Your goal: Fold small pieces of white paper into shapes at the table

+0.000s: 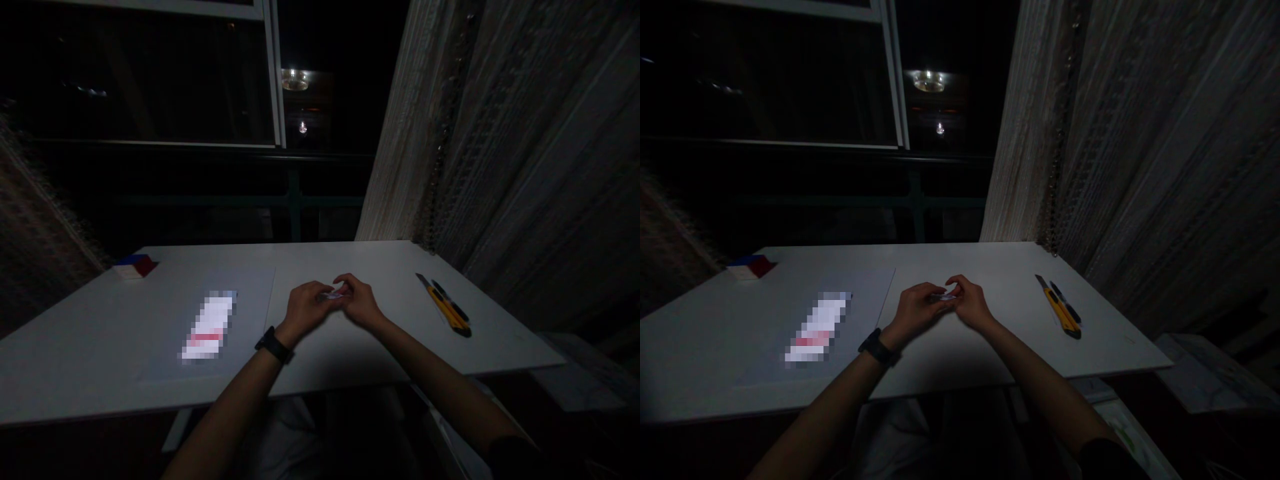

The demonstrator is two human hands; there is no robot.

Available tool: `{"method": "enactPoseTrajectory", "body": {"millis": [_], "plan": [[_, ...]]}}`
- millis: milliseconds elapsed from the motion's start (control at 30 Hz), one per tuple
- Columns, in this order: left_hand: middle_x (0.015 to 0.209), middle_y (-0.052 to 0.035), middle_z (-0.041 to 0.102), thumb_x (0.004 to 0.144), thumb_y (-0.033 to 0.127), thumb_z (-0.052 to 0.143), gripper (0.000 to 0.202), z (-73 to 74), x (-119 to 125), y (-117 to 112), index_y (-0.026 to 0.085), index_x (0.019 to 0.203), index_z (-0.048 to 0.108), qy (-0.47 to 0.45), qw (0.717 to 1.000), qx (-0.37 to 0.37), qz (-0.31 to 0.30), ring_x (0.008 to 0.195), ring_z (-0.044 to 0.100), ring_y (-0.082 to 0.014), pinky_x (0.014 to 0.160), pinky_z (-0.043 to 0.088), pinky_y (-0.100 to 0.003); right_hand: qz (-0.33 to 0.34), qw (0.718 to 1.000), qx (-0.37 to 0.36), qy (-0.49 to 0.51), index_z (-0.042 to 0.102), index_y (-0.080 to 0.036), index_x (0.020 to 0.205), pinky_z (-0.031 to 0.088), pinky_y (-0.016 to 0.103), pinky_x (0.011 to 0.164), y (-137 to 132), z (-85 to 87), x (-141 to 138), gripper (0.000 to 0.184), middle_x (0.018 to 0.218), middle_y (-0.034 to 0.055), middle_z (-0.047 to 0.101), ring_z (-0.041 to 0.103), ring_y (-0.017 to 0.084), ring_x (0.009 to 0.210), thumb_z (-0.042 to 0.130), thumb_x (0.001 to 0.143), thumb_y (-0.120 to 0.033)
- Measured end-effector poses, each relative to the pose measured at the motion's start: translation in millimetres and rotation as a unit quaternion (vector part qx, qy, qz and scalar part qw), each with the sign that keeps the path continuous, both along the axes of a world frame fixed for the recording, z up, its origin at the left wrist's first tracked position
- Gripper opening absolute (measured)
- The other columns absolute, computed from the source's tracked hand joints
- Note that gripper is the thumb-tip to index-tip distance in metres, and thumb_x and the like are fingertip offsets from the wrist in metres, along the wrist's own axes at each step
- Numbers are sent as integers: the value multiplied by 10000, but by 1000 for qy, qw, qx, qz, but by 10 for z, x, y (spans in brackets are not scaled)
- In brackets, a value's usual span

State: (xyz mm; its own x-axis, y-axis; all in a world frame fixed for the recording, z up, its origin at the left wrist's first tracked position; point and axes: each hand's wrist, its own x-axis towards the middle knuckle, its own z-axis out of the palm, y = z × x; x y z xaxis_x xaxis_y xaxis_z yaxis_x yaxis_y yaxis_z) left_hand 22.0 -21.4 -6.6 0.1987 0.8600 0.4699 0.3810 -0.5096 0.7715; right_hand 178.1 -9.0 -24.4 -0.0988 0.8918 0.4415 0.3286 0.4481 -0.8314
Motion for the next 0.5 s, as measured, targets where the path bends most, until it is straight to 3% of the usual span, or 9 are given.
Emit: {"method": "enactPoseTrajectory", "body": {"millis": [167, 300, 500], "plan": [[811, -84, 651, 716, 358, 645, 160, 27, -8, -45, 229, 783, 711, 32, 997, 47, -52, 809, 557, -210, 807, 368, -303, -24, 989, 78, -124, 564, -226, 951, 405, 231, 578, -81, 35, -4, 361, 637, -35, 550, 516, 120, 582, 537, 631, -61], [791, -86, 636, 771, 321, 585, 152, 21, -18, -56, 226, 789, 703, 59, 993, 87, -54, 777, 549, -196, 778, 369, -295, -11, 985, 105, -139, 570, -242, 999, 433, 269, 683, -95, 34, -19, 394, 725, -11, 583, 544, 141, 662, 522, 654, -59], [745, -61, 635, 789, 298, 554, 169, 13, -32, 5, 207, 754, 692, 28, 996, 78, 24, 724, 551, -176, 731, 373, -279, 35, 999, -18, 4, 534, -217, 1041, 440, 245, 624, -61, 22, -80, 424, 802, -7, 585, 548, 115, 655, 652, 634, -231]]}}
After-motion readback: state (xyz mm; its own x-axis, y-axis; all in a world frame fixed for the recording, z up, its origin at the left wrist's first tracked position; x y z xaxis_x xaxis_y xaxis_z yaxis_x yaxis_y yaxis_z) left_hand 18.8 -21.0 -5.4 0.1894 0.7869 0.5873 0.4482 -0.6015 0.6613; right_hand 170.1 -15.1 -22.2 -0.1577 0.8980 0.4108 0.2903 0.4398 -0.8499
